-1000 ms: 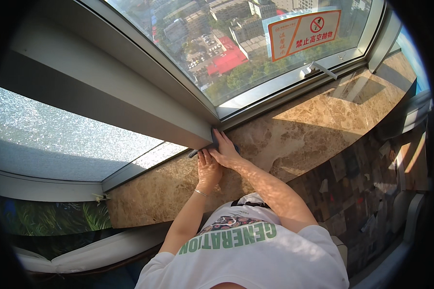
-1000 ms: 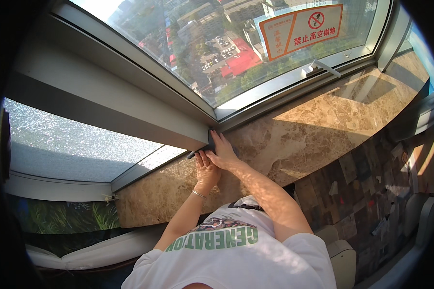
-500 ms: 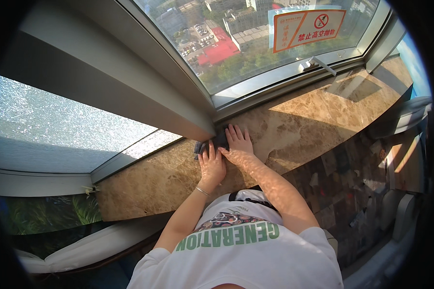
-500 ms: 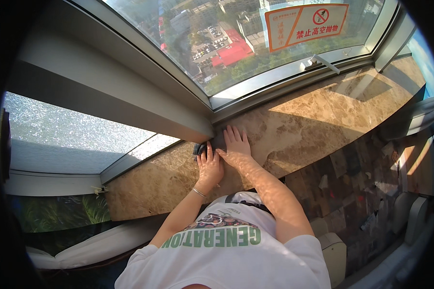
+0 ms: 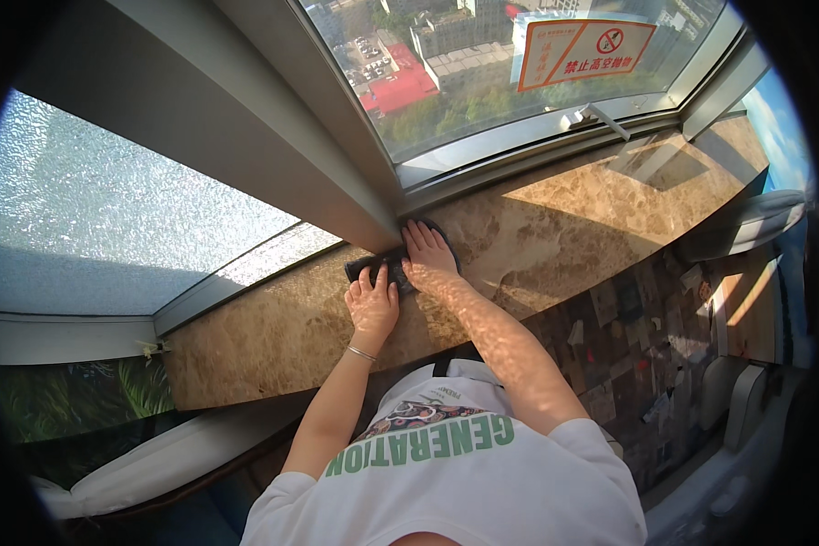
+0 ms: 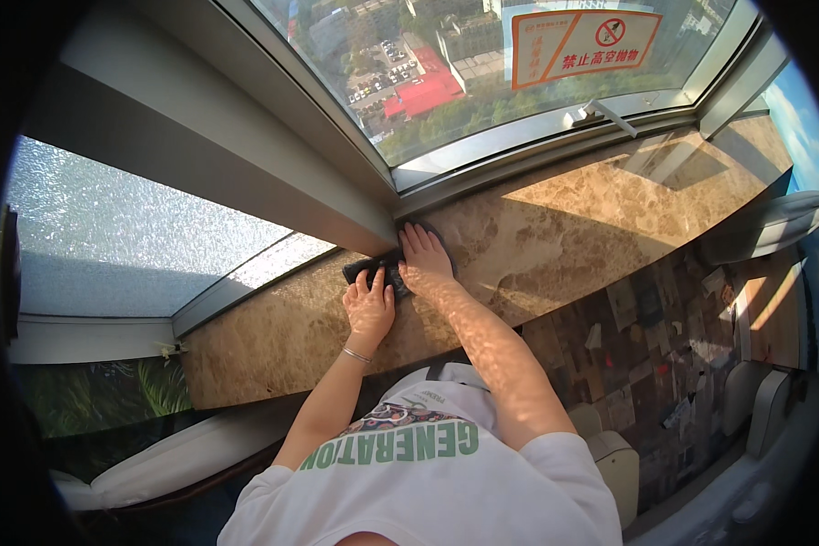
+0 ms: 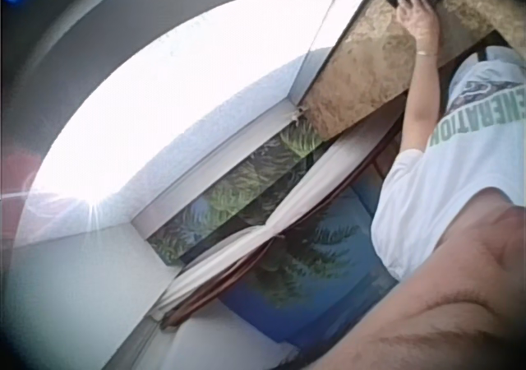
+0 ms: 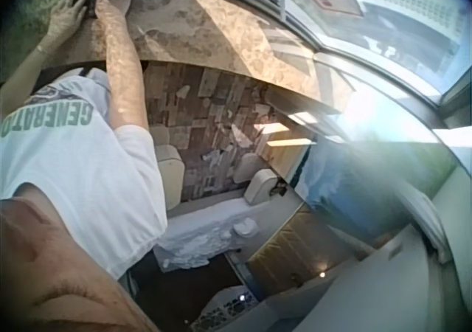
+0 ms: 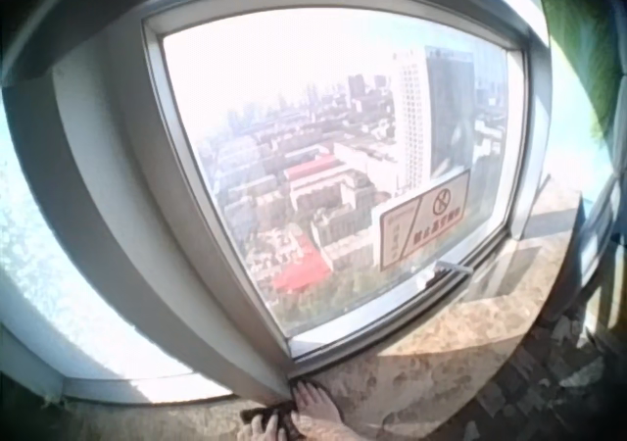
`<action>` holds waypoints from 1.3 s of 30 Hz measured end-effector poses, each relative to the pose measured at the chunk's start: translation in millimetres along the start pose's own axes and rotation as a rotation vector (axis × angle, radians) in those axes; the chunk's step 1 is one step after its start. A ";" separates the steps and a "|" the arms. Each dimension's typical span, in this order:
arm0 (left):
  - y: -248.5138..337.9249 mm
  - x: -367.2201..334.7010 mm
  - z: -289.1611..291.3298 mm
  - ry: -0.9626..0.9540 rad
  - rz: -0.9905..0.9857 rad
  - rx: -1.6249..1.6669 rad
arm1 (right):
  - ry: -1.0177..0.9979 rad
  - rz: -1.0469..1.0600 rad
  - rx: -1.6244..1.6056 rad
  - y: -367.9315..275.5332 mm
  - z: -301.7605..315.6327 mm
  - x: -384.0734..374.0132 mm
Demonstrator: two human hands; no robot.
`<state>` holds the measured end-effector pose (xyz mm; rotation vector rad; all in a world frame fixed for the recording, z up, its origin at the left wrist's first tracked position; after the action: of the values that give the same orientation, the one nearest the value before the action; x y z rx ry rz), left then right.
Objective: The person wipes a large window and the surrounding window sill using a dark cloth. They clean the glass surface and the sill area repeatedly, moving the cloth across different sections of the window.
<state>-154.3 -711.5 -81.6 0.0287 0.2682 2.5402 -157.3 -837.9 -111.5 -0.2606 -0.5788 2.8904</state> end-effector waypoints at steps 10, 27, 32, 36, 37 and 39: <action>100.8 -30.3 -41.3 0.037 -0.349 0.163 | 0.128 -0.249 0.000 104.3 59.8 23.9; 33.9 16.4 -23.3 0.011 -0.134 0.080 | -0.133 0.053 0.033 7.6 4.4 -0.5; 30.4 57.7 -13.7 -0.038 -0.180 0.084 | -0.297 0.078 0.126 -12.5 4.9 67.0; 10.8 89.6 -7.5 -0.090 -0.133 0.152 | -0.246 0.154 0.052 -44.4 5.6 91.3; 5.3 93.6 -7.1 -0.085 -0.099 0.129 | -0.205 0.131 0.011 -48.1 6.6 91.4; 2.8 93.1 -7.2 -0.056 -0.056 0.092 | -0.105 0.085 -0.062 -47.8 14.9 90.3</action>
<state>-233.9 -663.7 -91.6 0.1258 0.3591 2.4655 -241.0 -780.9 -91.4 -0.1464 -0.6929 2.9857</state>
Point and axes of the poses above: each hand's wrist, its own x-axis away from the middle knuckle, its own z-axis out of the back of the hand, y = z × x, the point moved 8 cm from there along -x, towards the middle knuckle, and after that the axes turned 2 degrees about -z, right-handed, at the moved point
